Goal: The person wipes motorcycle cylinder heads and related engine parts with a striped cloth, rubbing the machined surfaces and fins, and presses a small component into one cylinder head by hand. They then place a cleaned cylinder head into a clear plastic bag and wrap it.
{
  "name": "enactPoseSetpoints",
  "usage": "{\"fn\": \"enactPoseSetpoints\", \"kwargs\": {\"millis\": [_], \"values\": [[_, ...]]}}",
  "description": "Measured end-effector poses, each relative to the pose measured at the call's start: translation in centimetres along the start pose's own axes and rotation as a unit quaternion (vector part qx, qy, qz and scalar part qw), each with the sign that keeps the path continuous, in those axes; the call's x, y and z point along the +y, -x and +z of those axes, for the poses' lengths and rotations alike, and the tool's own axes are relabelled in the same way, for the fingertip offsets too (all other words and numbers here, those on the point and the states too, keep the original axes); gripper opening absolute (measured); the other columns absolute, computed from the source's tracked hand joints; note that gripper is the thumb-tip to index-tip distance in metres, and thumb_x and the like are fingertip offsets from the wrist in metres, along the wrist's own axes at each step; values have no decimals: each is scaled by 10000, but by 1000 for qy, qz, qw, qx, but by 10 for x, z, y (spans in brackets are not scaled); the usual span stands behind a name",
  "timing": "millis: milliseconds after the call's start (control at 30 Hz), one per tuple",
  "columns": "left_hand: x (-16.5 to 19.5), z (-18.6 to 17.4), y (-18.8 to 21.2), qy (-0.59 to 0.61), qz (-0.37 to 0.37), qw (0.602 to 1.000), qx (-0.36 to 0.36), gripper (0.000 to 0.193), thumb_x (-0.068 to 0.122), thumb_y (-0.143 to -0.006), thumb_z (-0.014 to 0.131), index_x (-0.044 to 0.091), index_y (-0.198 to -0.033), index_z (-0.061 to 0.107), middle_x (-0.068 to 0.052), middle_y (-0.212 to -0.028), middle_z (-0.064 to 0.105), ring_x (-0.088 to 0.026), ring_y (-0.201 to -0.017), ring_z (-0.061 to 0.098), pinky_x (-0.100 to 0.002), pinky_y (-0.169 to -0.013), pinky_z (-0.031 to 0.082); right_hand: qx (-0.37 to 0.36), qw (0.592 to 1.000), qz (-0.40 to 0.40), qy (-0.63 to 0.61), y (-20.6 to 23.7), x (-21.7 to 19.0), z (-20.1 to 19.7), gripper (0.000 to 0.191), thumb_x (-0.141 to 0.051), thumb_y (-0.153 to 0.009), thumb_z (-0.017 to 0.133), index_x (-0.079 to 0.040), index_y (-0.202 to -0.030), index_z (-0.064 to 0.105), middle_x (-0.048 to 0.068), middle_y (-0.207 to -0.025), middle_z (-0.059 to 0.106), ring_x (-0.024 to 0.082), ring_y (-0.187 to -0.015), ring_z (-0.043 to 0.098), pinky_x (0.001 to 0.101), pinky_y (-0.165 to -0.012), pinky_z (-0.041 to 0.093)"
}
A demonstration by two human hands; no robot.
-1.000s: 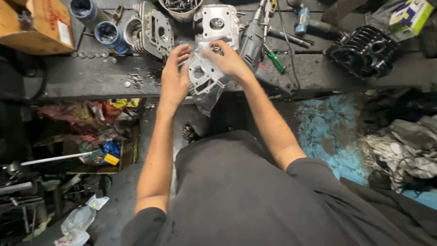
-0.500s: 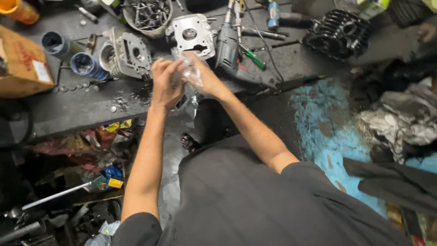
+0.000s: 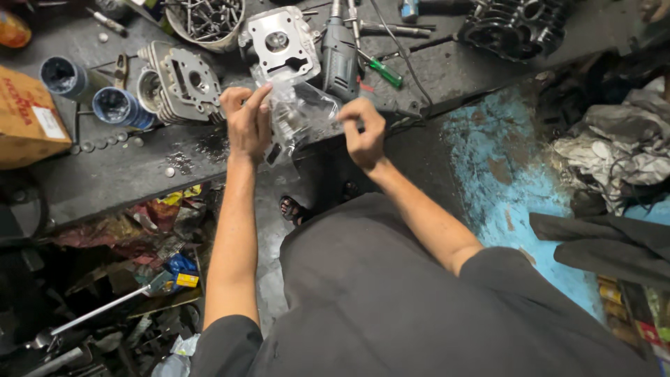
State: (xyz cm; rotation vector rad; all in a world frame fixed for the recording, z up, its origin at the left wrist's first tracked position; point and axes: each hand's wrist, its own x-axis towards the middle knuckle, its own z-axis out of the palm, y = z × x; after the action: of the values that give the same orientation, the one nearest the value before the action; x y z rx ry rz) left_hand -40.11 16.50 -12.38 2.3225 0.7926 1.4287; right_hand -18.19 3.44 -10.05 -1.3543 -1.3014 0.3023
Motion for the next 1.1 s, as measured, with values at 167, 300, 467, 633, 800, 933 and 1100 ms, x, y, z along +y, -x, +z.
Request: {"fn": "enactPoseSetpoints", "kwargs": {"millis": [167,300,467,633,800,933,1100], "values": [[1,-1,-10,28,-12,999,-14,287,72,-1032,668,122,-1314,681,-114,-999,579,-339,-1027,534,-470,-1029,407,-129,988,-71,34,29,-7,21,352,-31,-953,623,-10,-1304,604,182,-1337,625,360,-1272,582,439,-1130,433],[-4,-1,-16,18,3,999,-38,309,98,-1070,647,148,-1376,646,-100,-1007,595,-322,-1043,535,-460,-1057,413,-159,979,-124,16,1,-21,40,479,-91,-1034,589,-7,-1490,469,222,-1494,516,403,-1409,479,470,-1219,341],[4,16,-13,73,-129,988,36,353,293,-1149,519,136,-1464,549,-74,-1040,613,-276,-1111,529,-430,-1039,447,-131,991,-27,-1,-29,-31,86,397,-125,-1057,597,-70,-1447,545,147,-1366,620,299,-1279,584,431,-1143,458],[14,21,-6,70,-106,986,103,485,355,-1145,499,63,-1517,391,-50,-1034,614,-239,-1080,495,-439,-1046,407,-52,989,-96,105,-30,-28,100,435,-129,-958,670,-70,-1379,576,110,-1172,672,275,-1073,592,432,-982,456],[18,18,-1,5,-35,987,156,398,266,-1125,596,133,-1460,426,-72,-1058,634,-242,-1116,523,-432,-1064,394,-79,993,-68,61,-26,-16,96,507,-102,-993,675,-72,-1469,501,103,-1114,597,261,-1025,564,401,-968,472],[19,11,-3,-33,-26,994,105,343,196,-1102,629,149,-1422,513,-29,-1035,669,-264,-1077,524,-444,-1036,389,-59,996,-60,-40,-25,-8,101,645,-124,-1016,680,-51,-1536,304,152,-1348,479,264,-1112,542,385,-1030,482],[15,-4,-9,-59,-13,998,5,280,172,-1087,606,167,-1364,648,-90,-998,583,-306,-1047,506,-462,-1025,383,-30,990,-133,25,-27,0,102,644,-123,-983,639,-49,-1527,303,197,-1569,374,345,-1439,432,441,-1191,370]]}}
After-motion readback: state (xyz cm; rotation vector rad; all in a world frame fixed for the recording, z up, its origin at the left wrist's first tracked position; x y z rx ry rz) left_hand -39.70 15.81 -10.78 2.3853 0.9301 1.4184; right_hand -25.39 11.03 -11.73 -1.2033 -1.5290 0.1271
